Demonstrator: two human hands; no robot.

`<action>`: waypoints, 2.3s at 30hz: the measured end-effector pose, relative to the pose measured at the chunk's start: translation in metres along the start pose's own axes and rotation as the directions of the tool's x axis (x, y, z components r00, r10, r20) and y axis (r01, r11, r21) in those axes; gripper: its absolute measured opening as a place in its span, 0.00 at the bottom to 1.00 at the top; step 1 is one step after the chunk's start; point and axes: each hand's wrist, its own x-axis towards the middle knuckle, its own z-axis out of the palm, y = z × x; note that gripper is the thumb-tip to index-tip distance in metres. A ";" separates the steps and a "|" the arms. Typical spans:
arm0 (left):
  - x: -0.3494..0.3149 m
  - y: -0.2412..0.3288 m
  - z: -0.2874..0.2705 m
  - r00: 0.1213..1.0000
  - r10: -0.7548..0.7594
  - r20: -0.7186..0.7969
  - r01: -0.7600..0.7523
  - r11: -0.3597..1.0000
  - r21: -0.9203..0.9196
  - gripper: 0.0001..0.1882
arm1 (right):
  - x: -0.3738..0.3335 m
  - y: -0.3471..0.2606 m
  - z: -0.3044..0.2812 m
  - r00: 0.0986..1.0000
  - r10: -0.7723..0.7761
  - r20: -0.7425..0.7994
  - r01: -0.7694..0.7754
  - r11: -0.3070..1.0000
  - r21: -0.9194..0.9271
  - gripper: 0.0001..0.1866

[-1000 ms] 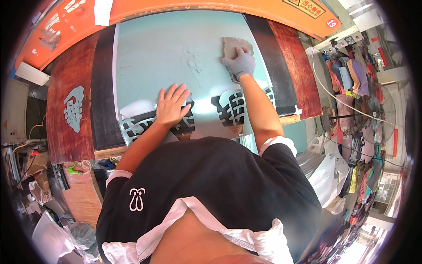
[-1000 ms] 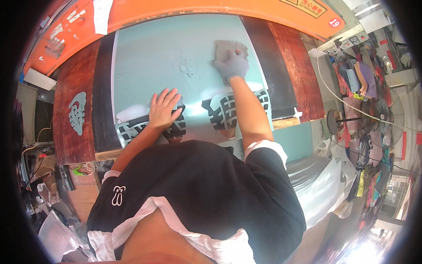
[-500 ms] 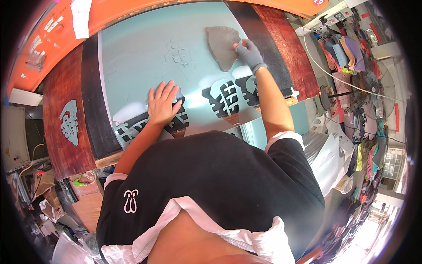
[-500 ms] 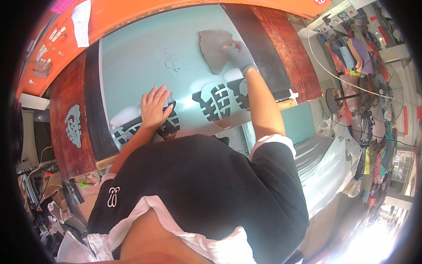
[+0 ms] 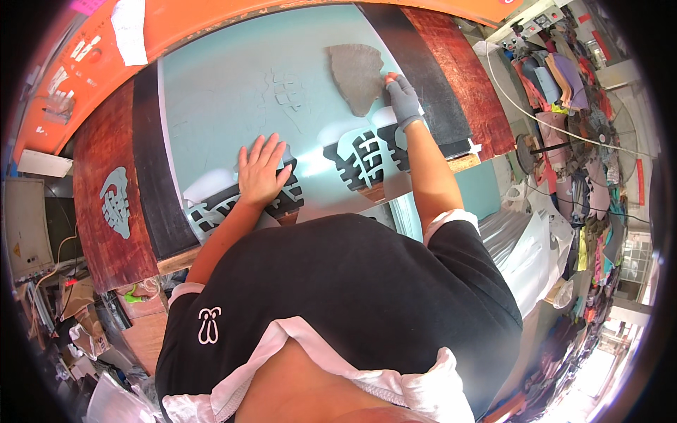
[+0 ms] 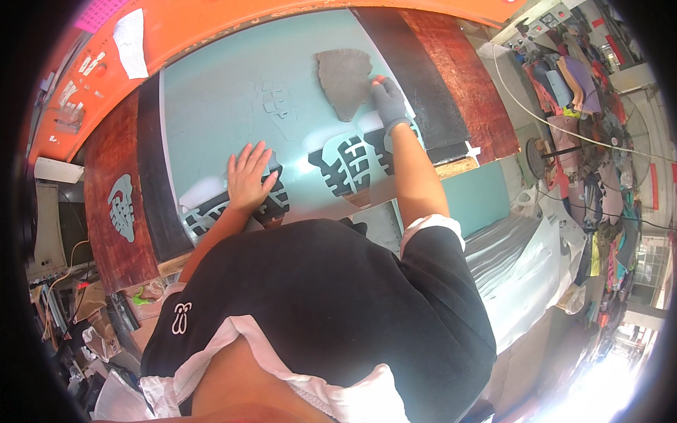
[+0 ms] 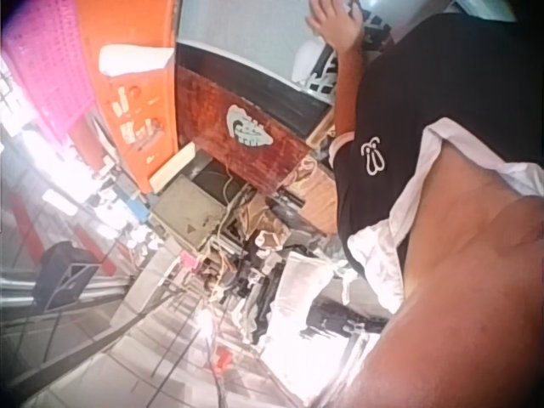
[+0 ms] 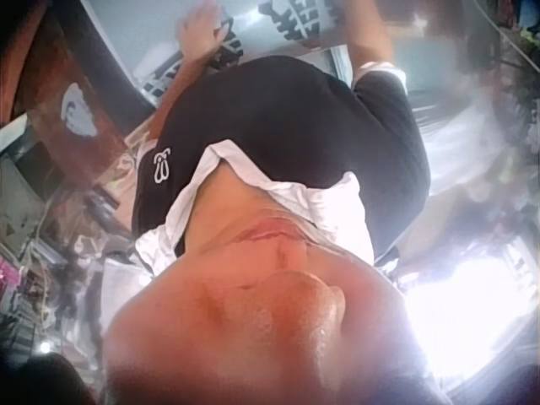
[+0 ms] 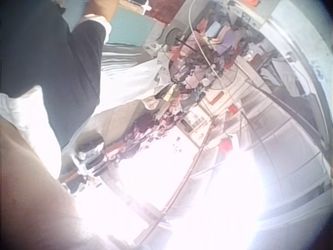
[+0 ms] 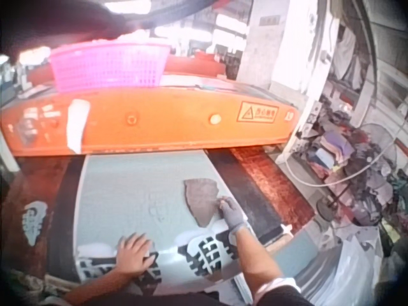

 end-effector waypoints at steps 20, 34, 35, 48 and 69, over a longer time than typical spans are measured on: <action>-0.156 -0.070 -0.103 0.726 -0.682 -0.085 0.636 0.714 -0.293 0.21 | -0.105 0.014 -0.116 0.951 -0.223 -0.213 0.006 0.705 -0.709 0.16; -0.191 -0.070 -0.063 0.837 -0.353 -0.417 0.417 0.906 0.070 0.18 | -0.106 0.052 -0.121 0.785 -0.553 -0.279 0.109 0.567 -0.817 0.10; -0.194 -0.070 -0.062 0.832 -0.356 -0.426 0.424 0.903 0.073 0.18 | -0.105 0.055 -0.123 0.779 -0.575 -0.249 0.150 0.557 -0.817 0.10; -0.206 -0.080 -0.042 0.750 -0.456 -0.478 0.552 0.831 0.073 0.20 | -0.045 -0.107 -0.071 0.872 -0.474 -0.124 0.477 0.879 -0.004 0.16; -0.217 -0.125 -0.032 0.730 -0.579 -0.364 0.543 0.814 -0.205 0.30 | -0.082 0.083 -0.115 0.858 -0.479 0.184 0.403 0.406 -0.820 0.20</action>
